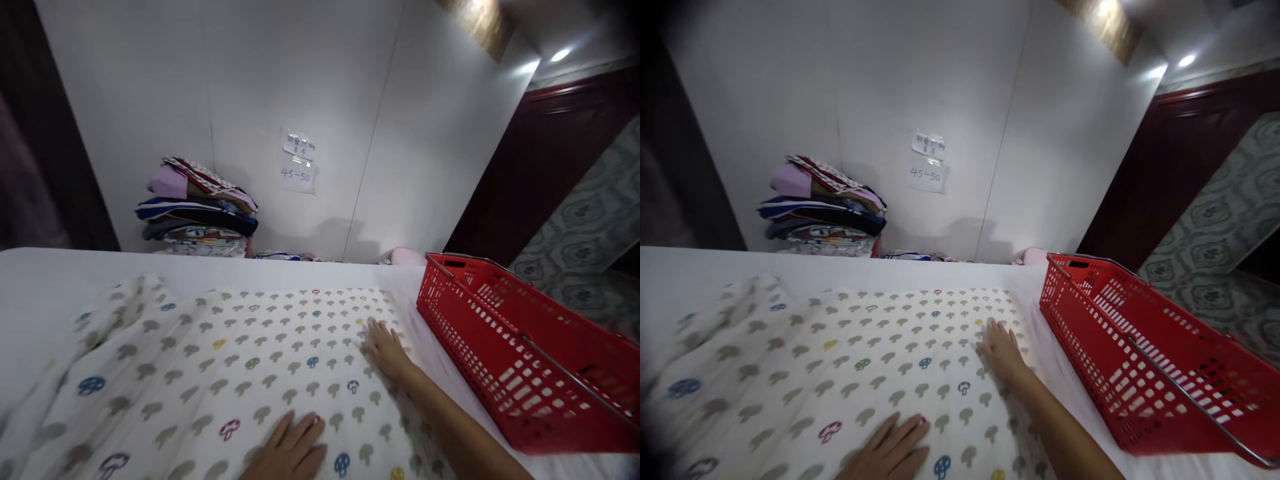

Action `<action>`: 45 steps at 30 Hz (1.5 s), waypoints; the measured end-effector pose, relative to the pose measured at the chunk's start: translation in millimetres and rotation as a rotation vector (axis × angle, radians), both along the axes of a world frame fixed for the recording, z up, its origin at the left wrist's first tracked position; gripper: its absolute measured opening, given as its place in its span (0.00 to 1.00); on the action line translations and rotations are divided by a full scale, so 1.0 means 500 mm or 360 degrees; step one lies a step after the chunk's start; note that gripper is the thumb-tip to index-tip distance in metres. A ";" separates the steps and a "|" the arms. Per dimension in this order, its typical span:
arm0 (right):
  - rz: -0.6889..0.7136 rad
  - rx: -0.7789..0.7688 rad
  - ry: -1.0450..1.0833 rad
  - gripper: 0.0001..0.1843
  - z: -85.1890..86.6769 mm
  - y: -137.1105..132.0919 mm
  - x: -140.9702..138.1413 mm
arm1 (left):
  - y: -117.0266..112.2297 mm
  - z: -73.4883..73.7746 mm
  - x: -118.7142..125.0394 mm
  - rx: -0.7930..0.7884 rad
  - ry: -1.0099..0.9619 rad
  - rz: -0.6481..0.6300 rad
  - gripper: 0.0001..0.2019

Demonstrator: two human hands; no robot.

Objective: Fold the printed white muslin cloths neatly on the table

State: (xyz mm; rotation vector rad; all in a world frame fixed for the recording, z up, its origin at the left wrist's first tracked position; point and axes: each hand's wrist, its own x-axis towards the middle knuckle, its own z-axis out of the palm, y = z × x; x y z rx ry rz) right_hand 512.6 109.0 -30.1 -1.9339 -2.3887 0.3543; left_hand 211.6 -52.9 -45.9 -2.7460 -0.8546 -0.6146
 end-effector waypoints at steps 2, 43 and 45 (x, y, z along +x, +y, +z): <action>-0.0020 -0.0012 -0.0009 0.34 -0.007 -0.067 0.017 | -0.016 0.017 0.000 -0.0238 0.0015 0.0024 0.23; -0.1467 -0.0059 0.0822 0.13 0.066 -0.347 0.190 | -0.184 0.020 -0.023 -0.0398 -0.0011 0.0238 0.15; -0.1470 -0.0098 0.0851 0.13 0.072 -0.346 0.185 | -0.183 0.015 -0.024 -0.0371 -0.0012 0.0245 0.15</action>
